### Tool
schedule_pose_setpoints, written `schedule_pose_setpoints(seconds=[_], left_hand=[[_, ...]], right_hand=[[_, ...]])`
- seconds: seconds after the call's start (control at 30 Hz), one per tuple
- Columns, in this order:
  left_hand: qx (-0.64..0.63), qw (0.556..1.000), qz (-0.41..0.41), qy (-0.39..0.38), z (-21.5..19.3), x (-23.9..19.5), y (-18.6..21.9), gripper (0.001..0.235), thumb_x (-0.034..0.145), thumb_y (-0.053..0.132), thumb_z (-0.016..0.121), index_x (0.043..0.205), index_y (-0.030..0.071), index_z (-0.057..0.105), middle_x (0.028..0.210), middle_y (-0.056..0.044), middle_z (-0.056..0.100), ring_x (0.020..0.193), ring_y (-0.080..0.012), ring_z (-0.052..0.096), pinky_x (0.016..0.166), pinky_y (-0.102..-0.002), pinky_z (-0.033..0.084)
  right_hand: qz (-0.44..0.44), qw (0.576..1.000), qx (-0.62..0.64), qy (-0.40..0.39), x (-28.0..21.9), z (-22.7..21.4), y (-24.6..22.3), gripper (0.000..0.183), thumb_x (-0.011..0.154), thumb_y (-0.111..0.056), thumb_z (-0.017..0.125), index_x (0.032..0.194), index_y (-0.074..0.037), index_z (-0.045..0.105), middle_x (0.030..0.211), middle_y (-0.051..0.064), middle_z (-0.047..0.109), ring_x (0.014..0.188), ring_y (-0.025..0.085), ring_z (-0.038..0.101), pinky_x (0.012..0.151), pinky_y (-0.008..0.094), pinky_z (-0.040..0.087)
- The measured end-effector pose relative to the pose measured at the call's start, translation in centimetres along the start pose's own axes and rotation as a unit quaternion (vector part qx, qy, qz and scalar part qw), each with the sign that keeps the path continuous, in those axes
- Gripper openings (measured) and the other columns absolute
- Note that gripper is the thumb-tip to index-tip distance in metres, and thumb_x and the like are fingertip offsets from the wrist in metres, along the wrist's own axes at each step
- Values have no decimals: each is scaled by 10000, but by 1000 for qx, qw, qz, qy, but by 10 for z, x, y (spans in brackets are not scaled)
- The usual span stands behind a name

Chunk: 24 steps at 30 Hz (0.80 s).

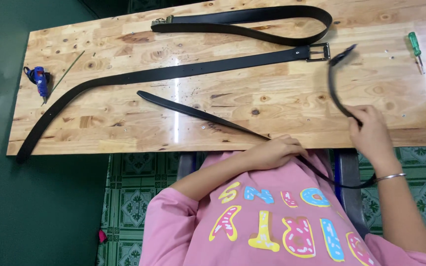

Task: Assembling and adjusting leather belt buckles using a small screwdriver

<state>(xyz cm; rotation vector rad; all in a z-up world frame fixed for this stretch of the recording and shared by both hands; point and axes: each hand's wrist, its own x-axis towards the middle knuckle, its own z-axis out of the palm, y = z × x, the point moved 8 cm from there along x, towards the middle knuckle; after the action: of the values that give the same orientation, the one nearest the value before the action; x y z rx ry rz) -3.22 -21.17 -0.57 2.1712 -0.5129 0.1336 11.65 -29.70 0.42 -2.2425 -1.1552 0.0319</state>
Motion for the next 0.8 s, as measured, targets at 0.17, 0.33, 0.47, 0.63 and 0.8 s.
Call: schedule_pose_setpoints(seconds=[0.17, 0.33, 0.47, 0.63, 0.8], left_hand=[[-1, 999, 39, -25, 13, 3, 10, 260, 771, 14, 407, 1000, 89, 506, 917, -70, 547, 842, -243, 499, 797, -314, 370], [-49, 998, 34, -31, 16, 1, 10, 172, 784, 37, 408, 908, 74, 522, 853, -75, 557, 808, -231, 518, 769, -305, 395], [-110, 993, 36, -35, 18, 9, 15, 150, 765, 71, 458, 855, 150, 548, 801, -74, 554, 805, -287, 555, 722, -355, 452], [-135, 990, 34, -23, 25, 14, 10, 144, 757, 63, 481, 832, 153, 564, 787, -67, 575, 793, -259, 577, 711, -349, 467], [-88, 996, 30, 10, 8, 18, 13, 134, 734, 80, 495, 779, 179, 574, 751, -42, 575, 767, -238, 583, 679, -320, 467]], right_hand=[[-100, 992, 6, -72, -4, 17, -43, 411, 663, 60, 411, 1039, -33, 549, 968, 170, 521, 882, 312, 487, 831, 376, 366], [-174, 975, 35, -135, 0, 45, -83, 384, 674, 8, 446, 1035, -81, 540, 1035, 118, 520, 941, 259, 484, 845, 342, 359], [-163, 962, 53, -212, 31, 72, -140, 228, 763, -60, 461, 955, -74, 581, 963, 146, 560, 933, 324, 513, 805, 405, 391], [-198, 937, 65, -282, 72, 104, -186, 207, 771, -107, 468, 949, -72, 569, 914, 136, 568, 895, 314, 529, 792, 387, 411], [-230, 915, 88, -319, 86, 131, -219, 213, 755, -94, 474, 946, -61, 565, 921, 148, 564, 906, 333, 518, 794, 413, 409]])
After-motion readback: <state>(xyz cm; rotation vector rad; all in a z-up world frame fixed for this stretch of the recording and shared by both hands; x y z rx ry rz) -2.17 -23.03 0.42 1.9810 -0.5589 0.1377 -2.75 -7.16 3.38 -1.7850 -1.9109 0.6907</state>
